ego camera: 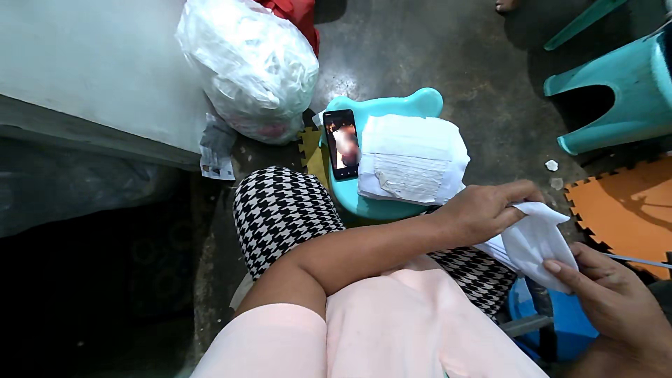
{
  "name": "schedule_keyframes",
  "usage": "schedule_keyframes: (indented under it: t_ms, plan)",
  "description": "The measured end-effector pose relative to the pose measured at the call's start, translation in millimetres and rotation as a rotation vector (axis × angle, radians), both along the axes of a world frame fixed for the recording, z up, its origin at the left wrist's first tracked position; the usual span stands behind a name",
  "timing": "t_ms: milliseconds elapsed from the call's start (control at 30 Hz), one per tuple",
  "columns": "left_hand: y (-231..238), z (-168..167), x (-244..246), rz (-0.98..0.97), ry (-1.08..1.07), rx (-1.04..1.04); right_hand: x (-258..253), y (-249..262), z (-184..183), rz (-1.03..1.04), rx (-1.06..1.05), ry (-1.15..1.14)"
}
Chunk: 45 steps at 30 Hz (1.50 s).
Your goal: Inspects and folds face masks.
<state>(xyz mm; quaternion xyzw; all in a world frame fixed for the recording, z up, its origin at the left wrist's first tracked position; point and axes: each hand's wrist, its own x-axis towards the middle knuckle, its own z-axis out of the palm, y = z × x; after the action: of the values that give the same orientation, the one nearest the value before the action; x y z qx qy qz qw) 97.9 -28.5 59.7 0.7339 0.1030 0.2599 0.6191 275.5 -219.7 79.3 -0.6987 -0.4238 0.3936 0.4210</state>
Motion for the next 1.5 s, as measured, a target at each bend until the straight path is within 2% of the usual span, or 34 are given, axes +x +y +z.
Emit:
schedule_keyframes:
  t_ms: [200,367,500,633,800,967,1200,1400,1500]
  plan:
    - [3,-2,-7,0.092,-0.064,-0.016,6,8,-4,-0.017,0.26,0.048]
    - [8,-3,-24,0.127,-0.071,-0.189,-9,29,2,-0.047,0.379,0.206]
    - [12,-11,-52,0.109,-0.062,-0.46,-30,52,-1,-0.073,0.332,0.259]
    - [15,-16,-80,0.203,0.053,-0.716,-52,76,-11,-0.122,0.281,0.411]
    - [17,-22,-99,0.34,0.054,-0.772,-68,97,-15,-0.076,0.225,0.452]
    - [12,-26,-109,0.394,-0.002,-0.879,-72,103,-15,-0.025,0.25,0.431]
    - [11,-29,-112,0.476,-0.036,-0.824,-73,101,-19,-0.009,0.234,0.416]
    - [13,-37,-120,0.434,0.09,-0.473,-76,100,-25,-0.027,0.214,0.343]
    - [14,-38,-122,0.408,0.102,-0.399,-75,98,-29,-0.031,0.213,0.312]
